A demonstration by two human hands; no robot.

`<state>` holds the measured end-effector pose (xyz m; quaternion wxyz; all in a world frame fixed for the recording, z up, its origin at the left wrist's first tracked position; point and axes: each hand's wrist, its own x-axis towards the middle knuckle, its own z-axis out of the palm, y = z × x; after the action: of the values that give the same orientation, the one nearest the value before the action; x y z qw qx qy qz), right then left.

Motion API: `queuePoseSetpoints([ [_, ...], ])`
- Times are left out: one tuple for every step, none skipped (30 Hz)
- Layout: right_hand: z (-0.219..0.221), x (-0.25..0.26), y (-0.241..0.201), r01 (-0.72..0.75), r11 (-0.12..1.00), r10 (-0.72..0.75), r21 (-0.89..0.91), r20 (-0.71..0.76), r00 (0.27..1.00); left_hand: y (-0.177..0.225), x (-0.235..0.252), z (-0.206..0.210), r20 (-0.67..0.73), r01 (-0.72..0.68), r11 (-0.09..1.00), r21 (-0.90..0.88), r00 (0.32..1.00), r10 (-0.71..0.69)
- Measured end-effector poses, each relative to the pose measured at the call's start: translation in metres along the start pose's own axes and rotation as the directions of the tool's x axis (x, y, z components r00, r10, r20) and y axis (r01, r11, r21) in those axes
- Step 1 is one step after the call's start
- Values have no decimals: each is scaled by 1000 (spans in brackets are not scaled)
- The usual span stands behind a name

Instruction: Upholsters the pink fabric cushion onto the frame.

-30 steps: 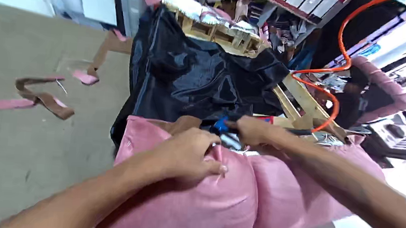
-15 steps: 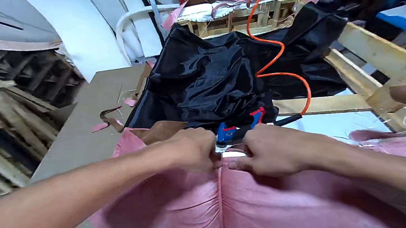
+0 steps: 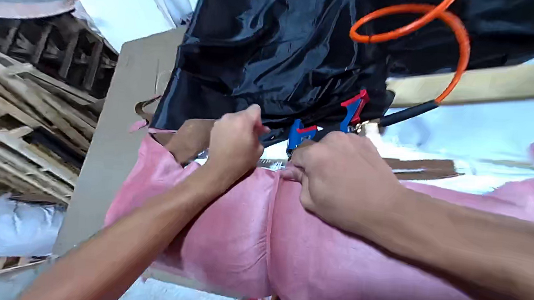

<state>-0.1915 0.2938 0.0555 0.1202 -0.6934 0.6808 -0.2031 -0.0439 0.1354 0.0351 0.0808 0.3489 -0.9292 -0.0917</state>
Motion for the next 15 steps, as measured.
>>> queuePoseSetpoints([
  [-5,0,0,-22,1000,22,1,7,1000,1,3,-5,-28,-42,997,-62,999,40],
  [-9,-1,0,-35,999,35,4,14,999,2,2,-12,-53,-88,987,-137,995,82],
  [-13,-2,1,-47,999,46,14,38,998,3,-4,-19,-61,-126,969,-211,991,115],
  [-16,-4,1,-69,997,66,34,76,995,3,-14,-28,-23,-126,957,-261,992,124],
  [-17,-4,2,-85,995,79,50,102,992,1,-25,-39,41,-98,959,-266,993,113],
  [-17,-2,3,-87,994,79,69,112,991,0,-38,-48,109,-64,971,-229,990,91],
  [-17,0,5,-91,991,78,97,127,989,2,-50,-56,176,-31,986,-163,983,60],
  [-15,2,7,-87,988,69,126,142,987,4,-58,-60,241,-9,996,-85,970,29],
  [-14,5,10,-80,983,53,165,162,985,8,-60,-65,321,15,1000,-21,947,-7],
  [-14,7,13,-77,975,36,207,197,980,13,-57,-70,415,44,999,16,909,-47],
  [-15,7,15,-68,968,16,242,212,977,18,-49,-75,502,69,997,25,862,-73],
  [-17,7,17,-53,964,-6,261,219,976,24,-40,-79,573,83,996,14,816,-76],
  [-19,6,17,-44,964,-16,263,222,975,31,-32,-82,627,94,995,-16,777,-63],
  [-21,5,17,-31,969,-25,247,218,976,34,-25,-79,645,54,998,-45,764,-12],
  [-22,5,14,-22,974,-25,226,206,978,35,-24,-75,618,-32,997,-68,783,67],
])
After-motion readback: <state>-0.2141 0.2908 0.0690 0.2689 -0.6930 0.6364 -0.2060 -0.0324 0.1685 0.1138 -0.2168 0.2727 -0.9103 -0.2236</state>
